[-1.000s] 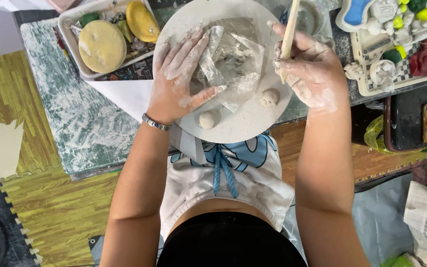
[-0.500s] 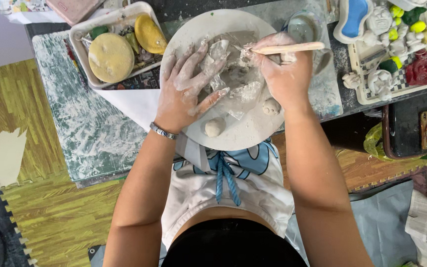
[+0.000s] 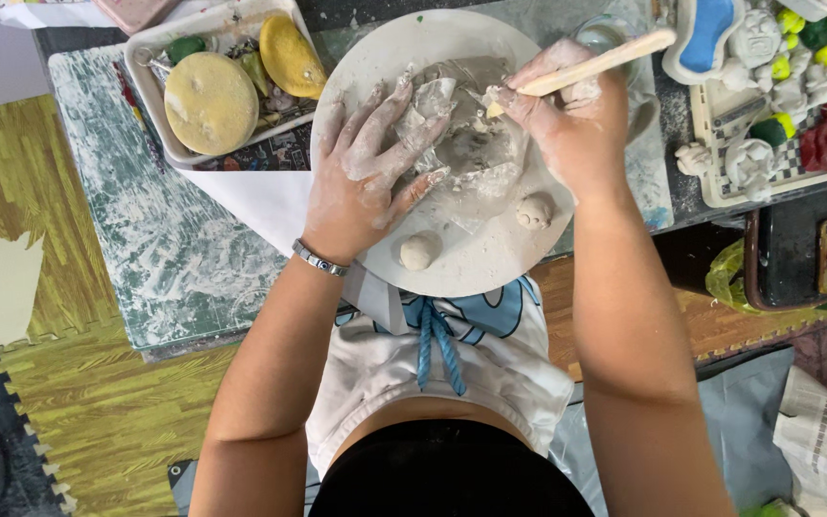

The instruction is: The person shapes small pieces of white clay into round balls using their hands. They repeatedly roll the clay between their palms and occasionally dip their fingers into a container of water to keep the material pliable. The formed clay balls are placed on a white plate on the table.

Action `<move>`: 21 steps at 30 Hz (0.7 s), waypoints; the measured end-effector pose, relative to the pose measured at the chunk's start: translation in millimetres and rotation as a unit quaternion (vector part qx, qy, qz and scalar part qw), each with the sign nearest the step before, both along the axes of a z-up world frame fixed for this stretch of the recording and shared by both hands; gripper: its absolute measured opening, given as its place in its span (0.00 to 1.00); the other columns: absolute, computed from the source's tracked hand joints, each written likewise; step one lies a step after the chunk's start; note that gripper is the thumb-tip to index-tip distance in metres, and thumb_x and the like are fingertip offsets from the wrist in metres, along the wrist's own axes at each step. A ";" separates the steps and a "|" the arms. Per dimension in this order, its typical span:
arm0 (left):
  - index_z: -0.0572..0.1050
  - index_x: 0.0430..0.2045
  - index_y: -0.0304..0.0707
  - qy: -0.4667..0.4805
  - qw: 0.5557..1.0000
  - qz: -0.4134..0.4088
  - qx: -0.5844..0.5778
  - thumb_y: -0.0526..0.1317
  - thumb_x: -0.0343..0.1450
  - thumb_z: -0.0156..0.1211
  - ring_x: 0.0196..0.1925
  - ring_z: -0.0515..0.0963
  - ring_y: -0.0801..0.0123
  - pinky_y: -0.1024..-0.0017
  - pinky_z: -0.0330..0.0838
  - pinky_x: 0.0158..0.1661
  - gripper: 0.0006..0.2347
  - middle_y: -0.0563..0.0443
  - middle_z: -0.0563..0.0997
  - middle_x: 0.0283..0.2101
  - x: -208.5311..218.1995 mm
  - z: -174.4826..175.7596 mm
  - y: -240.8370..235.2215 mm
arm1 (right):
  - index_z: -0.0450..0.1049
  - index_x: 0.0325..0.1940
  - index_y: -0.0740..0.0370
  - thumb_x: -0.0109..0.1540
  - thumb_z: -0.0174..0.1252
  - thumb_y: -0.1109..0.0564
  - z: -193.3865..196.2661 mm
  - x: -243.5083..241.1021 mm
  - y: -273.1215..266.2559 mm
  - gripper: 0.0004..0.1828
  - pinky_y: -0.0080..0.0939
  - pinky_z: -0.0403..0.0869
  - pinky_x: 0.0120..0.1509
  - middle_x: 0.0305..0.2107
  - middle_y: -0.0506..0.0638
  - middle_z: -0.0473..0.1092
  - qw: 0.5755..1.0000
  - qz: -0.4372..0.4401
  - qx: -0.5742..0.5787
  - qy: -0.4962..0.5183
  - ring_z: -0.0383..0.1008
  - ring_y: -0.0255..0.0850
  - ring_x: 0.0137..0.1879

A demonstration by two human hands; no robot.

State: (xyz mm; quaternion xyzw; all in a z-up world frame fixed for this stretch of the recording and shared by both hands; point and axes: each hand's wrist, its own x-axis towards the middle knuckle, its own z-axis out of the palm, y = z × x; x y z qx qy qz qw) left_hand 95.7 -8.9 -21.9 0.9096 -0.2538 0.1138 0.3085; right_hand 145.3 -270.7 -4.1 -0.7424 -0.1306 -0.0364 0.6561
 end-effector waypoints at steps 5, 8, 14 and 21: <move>0.69 0.67 0.60 -0.003 1.000 -0.010 -0.023 0.45 0.73 0.68 0.71 0.69 0.47 0.45 0.55 0.72 0.25 0.43 0.69 0.68 1.1 -1.1 -2.9 | 0.70 0.44 0.67 0.67 0.64 0.75 -10.7 8.2 -3.7 0.11 0.36 0.81 0.56 0.40 0.51 0.73 0.992 0.033 0.103 0.059 0.77 0.36 0.49; 0.69 0.67 0.58 0.017 0.999 -0.018 -0.046 0.44 0.70 0.71 0.68 0.72 0.48 0.49 0.60 0.71 0.28 0.41 0.70 0.67 1.4 -0.4 -3.1 | 0.70 0.46 0.68 0.68 0.66 0.76 -11.7 8.5 -4.3 0.12 0.34 0.77 0.51 0.38 0.50 0.71 0.996 0.027 0.070 0.053 0.74 0.34 0.44; 0.69 0.67 0.56 0.008 0.998 -0.015 -0.057 0.42 0.67 0.75 0.67 0.73 0.47 0.53 0.67 0.67 0.31 0.38 0.69 0.67 1.9 -3.4 -5.6 | 0.70 0.47 0.69 0.69 0.63 0.77 -10.8 3.9 -0.1 0.11 0.38 0.82 0.55 0.41 0.51 0.71 0.995 0.004 0.079 0.056 0.76 0.36 0.45; 0.69 0.67 0.57 0.006 0.998 -0.011 -0.053 0.42 0.67 0.76 0.69 0.71 0.47 0.56 0.66 0.70 0.32 0.39 0.67 0.70 1.9 -7.7 -6.7 | 0.69 0.50 0.68 0.69 0.62 0.77 -19.3 -5.1 9.6 0.12 0.38 0.81 0.53 0.42 0.54 0.72 0.985 -0.042 0.154 0.058 0.77 0.39 0.45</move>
